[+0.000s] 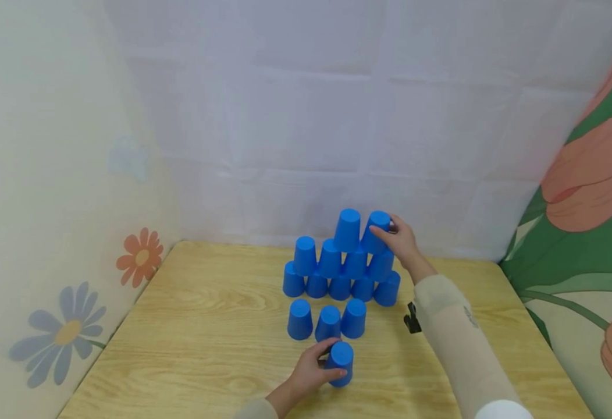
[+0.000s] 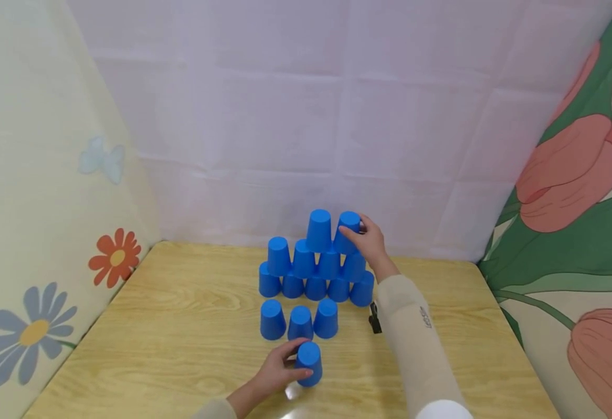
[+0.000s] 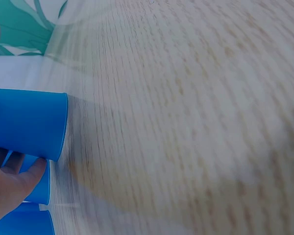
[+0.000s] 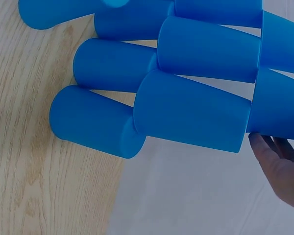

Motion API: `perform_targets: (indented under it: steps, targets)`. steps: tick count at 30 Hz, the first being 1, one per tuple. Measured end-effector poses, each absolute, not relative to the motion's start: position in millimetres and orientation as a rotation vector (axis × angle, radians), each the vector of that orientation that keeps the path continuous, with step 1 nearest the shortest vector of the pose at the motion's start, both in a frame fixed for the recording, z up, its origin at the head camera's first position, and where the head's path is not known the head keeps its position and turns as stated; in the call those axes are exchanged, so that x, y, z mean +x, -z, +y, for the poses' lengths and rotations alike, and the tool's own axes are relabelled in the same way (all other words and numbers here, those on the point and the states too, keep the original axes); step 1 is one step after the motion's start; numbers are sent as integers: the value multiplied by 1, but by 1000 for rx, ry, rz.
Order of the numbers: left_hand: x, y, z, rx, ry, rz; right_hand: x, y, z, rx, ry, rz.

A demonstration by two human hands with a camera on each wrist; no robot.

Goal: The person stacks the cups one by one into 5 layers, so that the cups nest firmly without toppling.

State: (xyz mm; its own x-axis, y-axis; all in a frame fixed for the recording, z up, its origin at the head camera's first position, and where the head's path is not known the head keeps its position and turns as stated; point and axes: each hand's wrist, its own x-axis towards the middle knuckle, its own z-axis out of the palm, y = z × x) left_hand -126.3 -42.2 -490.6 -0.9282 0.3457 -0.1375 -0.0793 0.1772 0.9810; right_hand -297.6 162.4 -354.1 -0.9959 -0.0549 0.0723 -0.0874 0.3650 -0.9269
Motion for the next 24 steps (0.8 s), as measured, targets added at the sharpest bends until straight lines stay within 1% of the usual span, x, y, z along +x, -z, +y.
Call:
perform_targets:
  steps: [8, 15, 24]
  targets:
    - [-129, 501, -42, 250, -1798, 2151, -297, 353, 162, 154, -1738, -2567]
    - [-130, 503, -42, 249, -1812, 2144, -296, 352, 163, 160, -1741, -2580]
    - [-124, 485, -45, 247, -1817, 2135, -294, 353, 164, 170, -1703, -2592]
